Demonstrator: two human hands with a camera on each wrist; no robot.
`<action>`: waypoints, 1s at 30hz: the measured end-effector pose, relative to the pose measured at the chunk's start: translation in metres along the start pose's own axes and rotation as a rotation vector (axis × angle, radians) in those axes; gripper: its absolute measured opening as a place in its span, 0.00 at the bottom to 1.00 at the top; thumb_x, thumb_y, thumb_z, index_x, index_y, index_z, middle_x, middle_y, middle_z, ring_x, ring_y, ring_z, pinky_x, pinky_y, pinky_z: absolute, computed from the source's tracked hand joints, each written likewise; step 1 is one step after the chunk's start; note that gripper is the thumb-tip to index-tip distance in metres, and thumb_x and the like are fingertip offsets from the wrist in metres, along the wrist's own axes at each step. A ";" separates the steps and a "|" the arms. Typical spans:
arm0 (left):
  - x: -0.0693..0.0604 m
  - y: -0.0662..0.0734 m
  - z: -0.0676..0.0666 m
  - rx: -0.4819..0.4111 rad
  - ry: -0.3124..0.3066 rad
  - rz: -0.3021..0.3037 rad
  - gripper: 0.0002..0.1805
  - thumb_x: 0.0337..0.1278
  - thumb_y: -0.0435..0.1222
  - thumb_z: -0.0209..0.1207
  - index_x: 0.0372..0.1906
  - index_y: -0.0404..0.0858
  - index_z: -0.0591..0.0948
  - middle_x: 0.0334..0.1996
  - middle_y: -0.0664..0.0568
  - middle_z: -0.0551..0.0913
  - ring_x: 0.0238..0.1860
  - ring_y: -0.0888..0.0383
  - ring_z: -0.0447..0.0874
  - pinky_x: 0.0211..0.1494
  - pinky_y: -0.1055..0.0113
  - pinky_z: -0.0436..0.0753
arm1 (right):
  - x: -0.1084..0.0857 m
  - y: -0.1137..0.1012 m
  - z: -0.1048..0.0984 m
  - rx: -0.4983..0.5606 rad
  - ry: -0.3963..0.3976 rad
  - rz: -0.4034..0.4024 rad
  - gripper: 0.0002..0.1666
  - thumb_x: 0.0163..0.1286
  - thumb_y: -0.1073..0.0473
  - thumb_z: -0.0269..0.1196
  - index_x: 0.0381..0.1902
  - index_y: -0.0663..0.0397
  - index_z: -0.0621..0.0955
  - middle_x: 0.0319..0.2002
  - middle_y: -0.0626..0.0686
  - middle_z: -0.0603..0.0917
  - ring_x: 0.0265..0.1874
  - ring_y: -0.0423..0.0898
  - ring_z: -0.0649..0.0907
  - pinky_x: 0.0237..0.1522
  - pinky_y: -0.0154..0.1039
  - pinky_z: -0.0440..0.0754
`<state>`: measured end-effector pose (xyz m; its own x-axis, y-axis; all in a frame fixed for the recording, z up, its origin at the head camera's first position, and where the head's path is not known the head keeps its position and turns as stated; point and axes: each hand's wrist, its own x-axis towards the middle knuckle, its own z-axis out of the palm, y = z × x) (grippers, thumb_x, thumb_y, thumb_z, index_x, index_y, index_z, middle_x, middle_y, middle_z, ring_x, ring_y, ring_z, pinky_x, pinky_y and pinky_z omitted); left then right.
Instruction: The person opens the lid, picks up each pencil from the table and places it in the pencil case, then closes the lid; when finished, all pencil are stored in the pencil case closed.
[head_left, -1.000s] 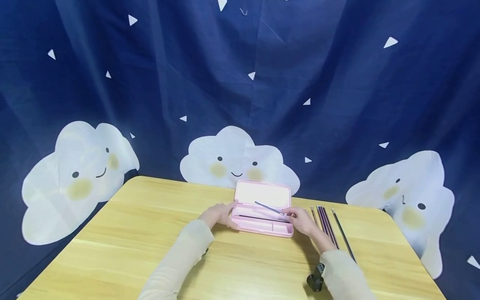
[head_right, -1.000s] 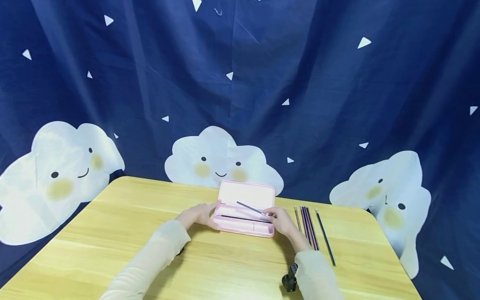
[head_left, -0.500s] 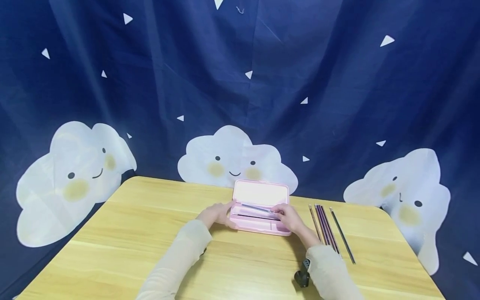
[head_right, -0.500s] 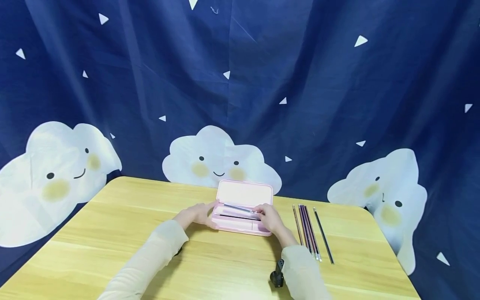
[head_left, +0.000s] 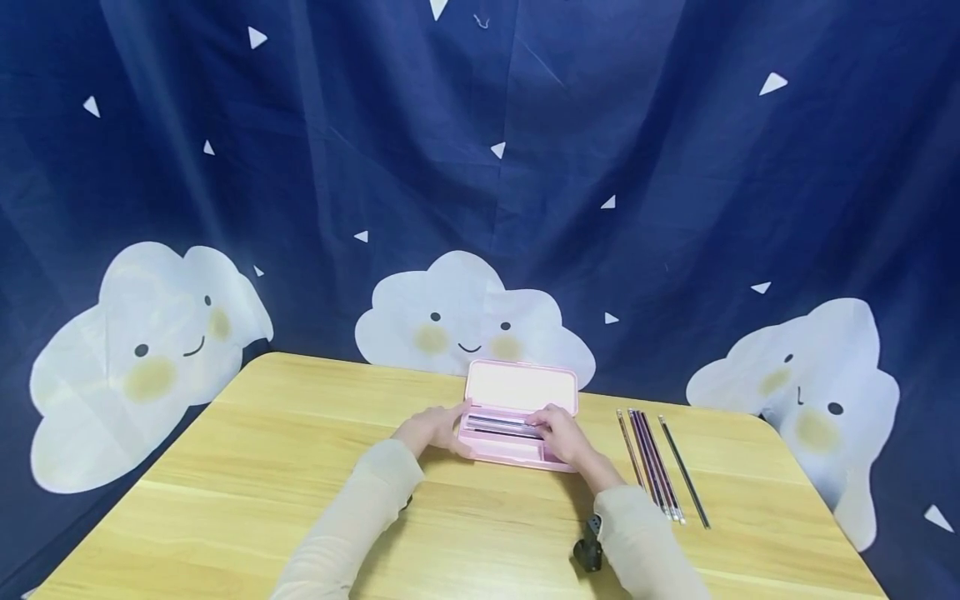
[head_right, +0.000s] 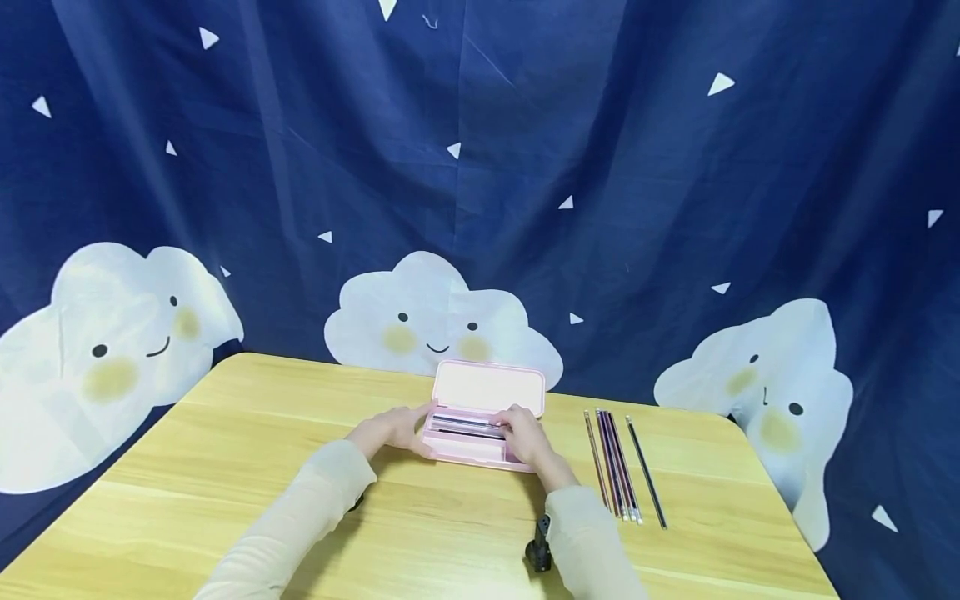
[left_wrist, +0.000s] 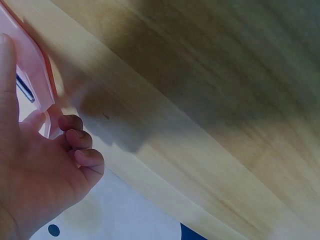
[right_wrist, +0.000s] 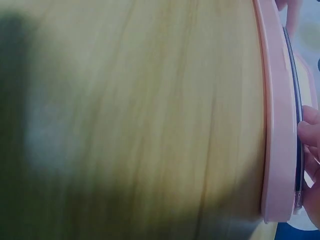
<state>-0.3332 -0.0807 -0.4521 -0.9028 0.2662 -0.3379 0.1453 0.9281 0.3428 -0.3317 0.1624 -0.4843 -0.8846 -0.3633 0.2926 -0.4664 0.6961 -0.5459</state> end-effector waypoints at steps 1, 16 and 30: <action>0.001 -0.001 0.000 -0.002 -0.002 -0.001 0.56 0.31 0.60 0.68 0.71 0.53 0.53 0.62 0.35 0.65 0.63 0.40 0.63 0.62 0.45 0.66 | 0.000 -0.001 0.001 -0.001 -0.004 0.017 0.11 0.55 0.75 0.59 0.33 0.59 0.84 0.29 0.51 0.79 0.33 0.47 0.77 0.41 0.44 0.76; 0.000 -0.003 0.000 -0.011 0.002 0.005 0.57 0.30 0.61 0.68 0.71 0.53 0.53 0.63 0.35 0.64 0.64 0.40 0.61 0.63 0.45 0.64 | 0.004 0.001 0.004 -0.059 -0.075 0.071 0.12 0.58 0.72 0.58 0.33 0.54 0.85 0.30 0.52 0.80 0.36 0.48 0.79 0.43 0.47 0.75; 0.004 -0.003 0.002 0.004 -0.003 -0.001 0.56 0.31 0.61 0.67 0.71 0.54 0.53 0.62 0.35 0.65 0.63 0.40 0.62 0.62 0.46 0.65 | 0.003 0.000 0.001 -0.077 -0.130 0.052 0.14 0.59 0.72 0.56 0.33 0.51 0.85 0.27 0.47 0.76 0.32 0.45 0.76 0.37 0.41 0.74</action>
<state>-0.3362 -0.0822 -0.4561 -0.9017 0.2657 -0.3411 0.1459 0.9296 0.3385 -0.3348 0.1602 -0.4844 -0.9028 -0.3997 0.1585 -0.4230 0.7596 -0.4941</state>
